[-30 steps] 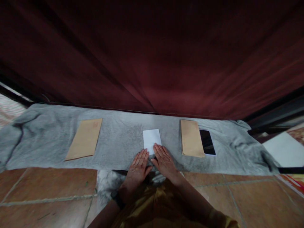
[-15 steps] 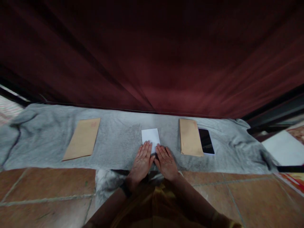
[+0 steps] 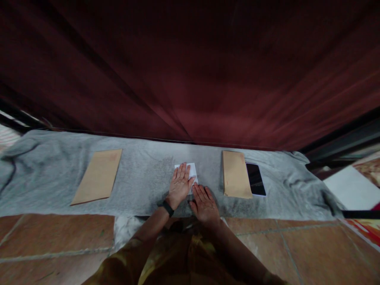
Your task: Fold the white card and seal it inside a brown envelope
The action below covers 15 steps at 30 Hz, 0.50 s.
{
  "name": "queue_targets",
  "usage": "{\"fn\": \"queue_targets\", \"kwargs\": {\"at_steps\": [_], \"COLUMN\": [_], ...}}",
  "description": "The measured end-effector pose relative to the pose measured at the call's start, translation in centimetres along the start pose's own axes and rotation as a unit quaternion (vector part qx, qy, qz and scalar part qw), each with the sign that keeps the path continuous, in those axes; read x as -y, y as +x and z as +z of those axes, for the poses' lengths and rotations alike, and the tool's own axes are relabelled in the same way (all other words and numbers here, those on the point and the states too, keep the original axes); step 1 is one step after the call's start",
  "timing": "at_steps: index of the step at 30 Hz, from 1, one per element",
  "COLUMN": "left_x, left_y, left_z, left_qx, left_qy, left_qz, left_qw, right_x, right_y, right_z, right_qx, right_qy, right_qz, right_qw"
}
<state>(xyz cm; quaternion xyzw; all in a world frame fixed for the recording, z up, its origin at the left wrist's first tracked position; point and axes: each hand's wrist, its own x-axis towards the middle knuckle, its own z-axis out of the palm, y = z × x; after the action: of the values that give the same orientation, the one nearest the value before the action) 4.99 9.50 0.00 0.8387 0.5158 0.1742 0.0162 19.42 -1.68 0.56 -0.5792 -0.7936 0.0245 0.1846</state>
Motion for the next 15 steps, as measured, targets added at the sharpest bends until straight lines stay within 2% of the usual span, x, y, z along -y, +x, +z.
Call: {"fn": "queue_targets", "kwargs": {"at_steps": [8,15], "left_x": [0.9,1.9], "left_y": [-1.1,-3.0], "left_z": [-0.1,-1.5], "left_qx": [-0.042,-0.004], "left_qy": [0.012,0.023], "left_qz": [-0.074,-0.085], "left_qw": [0.996,0.996], "right_x": [0.0,0.3], "right_y": [0.0,-0.1], "right_z": [-0.2,0.1], "right_qx": [-0.007,-0.035], "right_qy": [-0.005,0.001], "right_qz": [-0.006,0.018], "right_qw": [1.0,0.999]}}
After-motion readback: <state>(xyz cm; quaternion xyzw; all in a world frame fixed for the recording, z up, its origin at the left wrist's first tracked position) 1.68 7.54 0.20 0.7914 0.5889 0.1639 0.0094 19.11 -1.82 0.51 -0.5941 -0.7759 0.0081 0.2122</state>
